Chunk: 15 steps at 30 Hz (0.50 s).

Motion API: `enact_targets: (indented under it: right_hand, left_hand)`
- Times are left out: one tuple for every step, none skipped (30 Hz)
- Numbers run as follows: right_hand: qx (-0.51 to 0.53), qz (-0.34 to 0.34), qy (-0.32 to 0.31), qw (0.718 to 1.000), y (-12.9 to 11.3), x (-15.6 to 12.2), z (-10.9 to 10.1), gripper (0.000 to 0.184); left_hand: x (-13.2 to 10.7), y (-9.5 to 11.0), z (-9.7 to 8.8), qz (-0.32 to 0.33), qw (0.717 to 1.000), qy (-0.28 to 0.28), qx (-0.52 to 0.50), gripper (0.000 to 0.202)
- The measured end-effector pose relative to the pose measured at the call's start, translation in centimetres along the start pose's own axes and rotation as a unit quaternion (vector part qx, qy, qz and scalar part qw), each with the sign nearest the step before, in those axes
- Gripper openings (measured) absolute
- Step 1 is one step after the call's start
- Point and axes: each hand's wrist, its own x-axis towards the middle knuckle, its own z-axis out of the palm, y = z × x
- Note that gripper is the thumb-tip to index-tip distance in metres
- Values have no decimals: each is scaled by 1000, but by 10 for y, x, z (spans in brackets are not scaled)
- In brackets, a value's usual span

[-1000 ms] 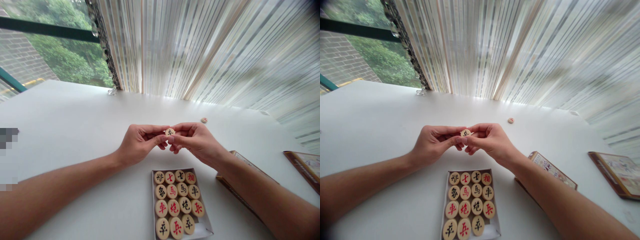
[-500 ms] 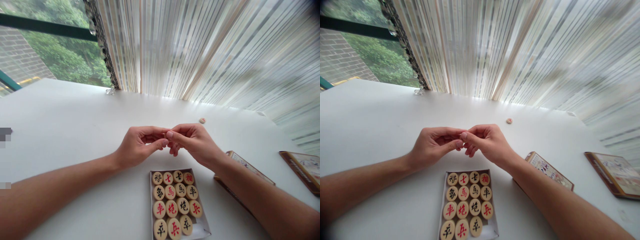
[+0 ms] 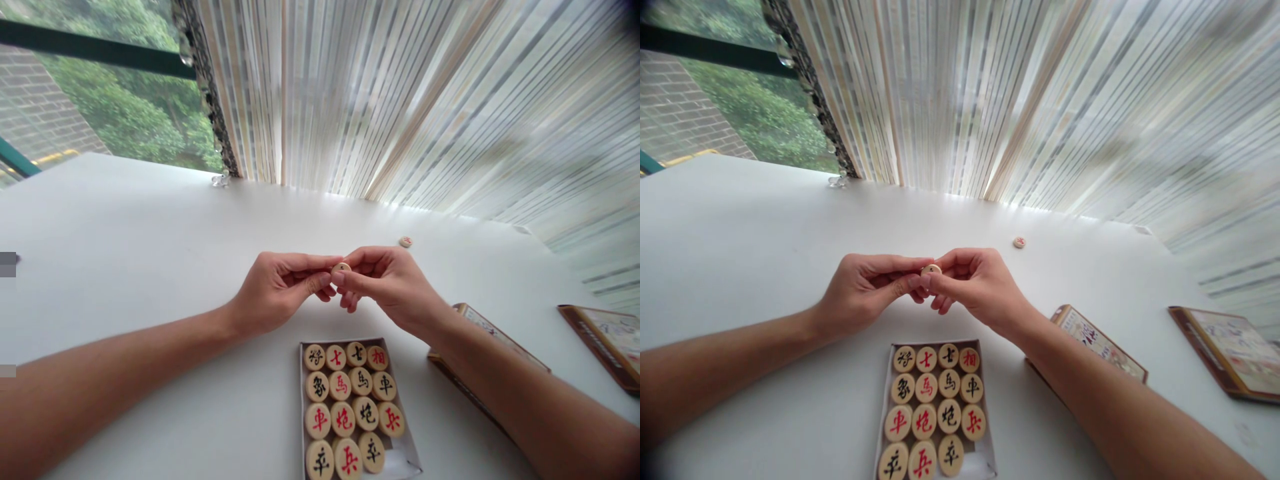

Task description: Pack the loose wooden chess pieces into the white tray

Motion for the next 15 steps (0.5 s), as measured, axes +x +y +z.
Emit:
enact_targets:
  right_hand:
    - [-1, -2, 0, 1000, 0, 0, 0, 39]
    - [-2, -4, -1, 1000, -1, 0, 1, 39]
    - [-5, -6, -3, 1000, -2, 0, 1, 39]
    - [-9, -8, -5, 1000, -3, -1, 2, 40]
    - [-15, -10, -7, 1000, -4, -1, 3, 40]
    - [-19, -10, -10, 1000, -6, -1, 3, 41]
    - [-23, -11, -13, 1000, -7, -1, 4, 41]
    - [-24, -12, -16, 1000, -7, -1, 4, 41]
    - [-22, -13, -19, 999, -8, -1, 4, 40]
    - [-19, -13, -22, 1000, -8, -1, 4, 38]
    - [-14, -14, -23, 1000, -7, -1, 4, 37]
    - [-8, -14, -24, 1000, -7, -1, 4, 36]
    - [-3, -13, -23, 1000, -6, -1, 3, 34]
    - [3, -13, -22, 1000, -5, -1, 3, 33]
    - [8, -13, -20, 1000, -5, -1, 2, 33]
  left_hand:
    - [0, 0, 0, 2, 1000, 1, 0, 23]
    - [0, 0, 0, 1, 1000, 2, 0, 23]
    - [0, 0, 0, -2, 1000, 4, 0, 24]
    - [0, 0, 0, -6, 1000, 5, -2, 24]
    - [0, 0, -1, -11, 1000, 6, -4, 25]
    - [-1, 0, -1, -15, 1000, 8, -6, 26]
    - [-1, 0, -1, -18, 1000, 10, -8, 27]
    - [-1, 0, -1, -20, 1000, 12, -10, 27]
    - [0, 0, -1, -20, 1000, 14, -12, 27]
    - [0, 1, -1, -21, 1000, 18, -13, 25]
    - [0, 1, -1, -21, 999, 21, -15, 23]
    - [1, 2, -2, -20, 999, 23, -16, 21]
    - [1, 2, -2, -20, 999, 25, -18, 19]
    - [1, 3, -2, -20, 999, 25, -18, 17]
    - [2, 3, -2, -19, 999, 25, -18, 17]
